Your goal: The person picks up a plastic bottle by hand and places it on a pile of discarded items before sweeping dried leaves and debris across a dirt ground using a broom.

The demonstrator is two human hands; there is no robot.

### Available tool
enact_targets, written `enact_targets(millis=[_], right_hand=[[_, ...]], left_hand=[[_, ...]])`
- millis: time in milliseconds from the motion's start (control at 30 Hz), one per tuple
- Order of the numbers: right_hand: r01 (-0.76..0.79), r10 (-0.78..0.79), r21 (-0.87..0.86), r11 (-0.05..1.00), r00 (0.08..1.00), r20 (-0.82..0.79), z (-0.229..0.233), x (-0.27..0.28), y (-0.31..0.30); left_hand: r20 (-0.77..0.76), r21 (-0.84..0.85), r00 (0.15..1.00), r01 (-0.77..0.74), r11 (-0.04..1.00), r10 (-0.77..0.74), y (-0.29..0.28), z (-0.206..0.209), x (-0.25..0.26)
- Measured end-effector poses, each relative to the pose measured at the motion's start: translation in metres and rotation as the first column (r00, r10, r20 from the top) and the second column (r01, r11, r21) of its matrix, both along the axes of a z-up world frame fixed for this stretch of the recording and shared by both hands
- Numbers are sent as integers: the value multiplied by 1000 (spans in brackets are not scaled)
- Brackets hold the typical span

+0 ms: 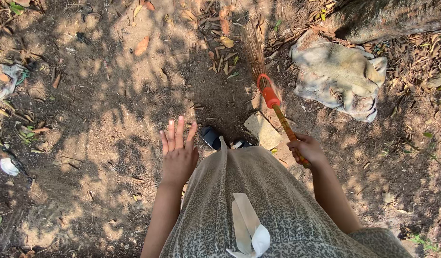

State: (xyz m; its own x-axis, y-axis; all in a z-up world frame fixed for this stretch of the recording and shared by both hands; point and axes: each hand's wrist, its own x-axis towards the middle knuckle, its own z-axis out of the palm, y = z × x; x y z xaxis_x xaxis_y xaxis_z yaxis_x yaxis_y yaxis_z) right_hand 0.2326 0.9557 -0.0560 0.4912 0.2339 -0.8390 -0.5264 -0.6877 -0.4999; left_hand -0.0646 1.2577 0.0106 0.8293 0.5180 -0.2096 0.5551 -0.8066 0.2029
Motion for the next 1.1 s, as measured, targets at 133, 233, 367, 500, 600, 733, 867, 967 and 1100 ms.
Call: enact_targets(millis=[133, 233, 367, 500, 600, 733, 867, 967, 1100], right_hand=[[-29, 33, -77, 997, 999, 43, 36, 9, -10], [21, -5, -150, 988, 994, 106, 5, 30, -14], [-56, 135, -418, 907, 978, 162, -86, 71, 20], [-199, 266, -369, 908, 954, 140, -139, 68, 73], [-280, 312, -305, 910, 948, 61, -139, 28, 105], [-361, 393, -234, 903, 913, 106, -71, -10, 89], [-196, 198, -89, 977, 980, 18, 1, -5, 49], [-184, 186, -103, 978, 982, 11, 28, 20, 31], [-236, 258, -161, 958, 957, 130, 22, 62, 46]], left_hand=[[88, 18, 996, 22, 1000, -24, 14, -2, 1], [150, 37, 988, 33, 999, -38, 21, -7, 1], [119, 5, 992, 32, 999, -32, 27, -9, -11], [-52, 18, 999, 8, 1000, -7, 32, -14, -31], [-63, 24, 998, -22, 999, 23, 41, -18, -42], [-56, -10, 998, -38, 999, 37, 50, -19, -34], [9, -3, 1000, -5, 1000, 5, 62, -19, -11], [93, 46, 996, 4, 999, -8, 63, -18, 7], [158, 75, 987, -18, 997, 6, 66, -15, 19]])
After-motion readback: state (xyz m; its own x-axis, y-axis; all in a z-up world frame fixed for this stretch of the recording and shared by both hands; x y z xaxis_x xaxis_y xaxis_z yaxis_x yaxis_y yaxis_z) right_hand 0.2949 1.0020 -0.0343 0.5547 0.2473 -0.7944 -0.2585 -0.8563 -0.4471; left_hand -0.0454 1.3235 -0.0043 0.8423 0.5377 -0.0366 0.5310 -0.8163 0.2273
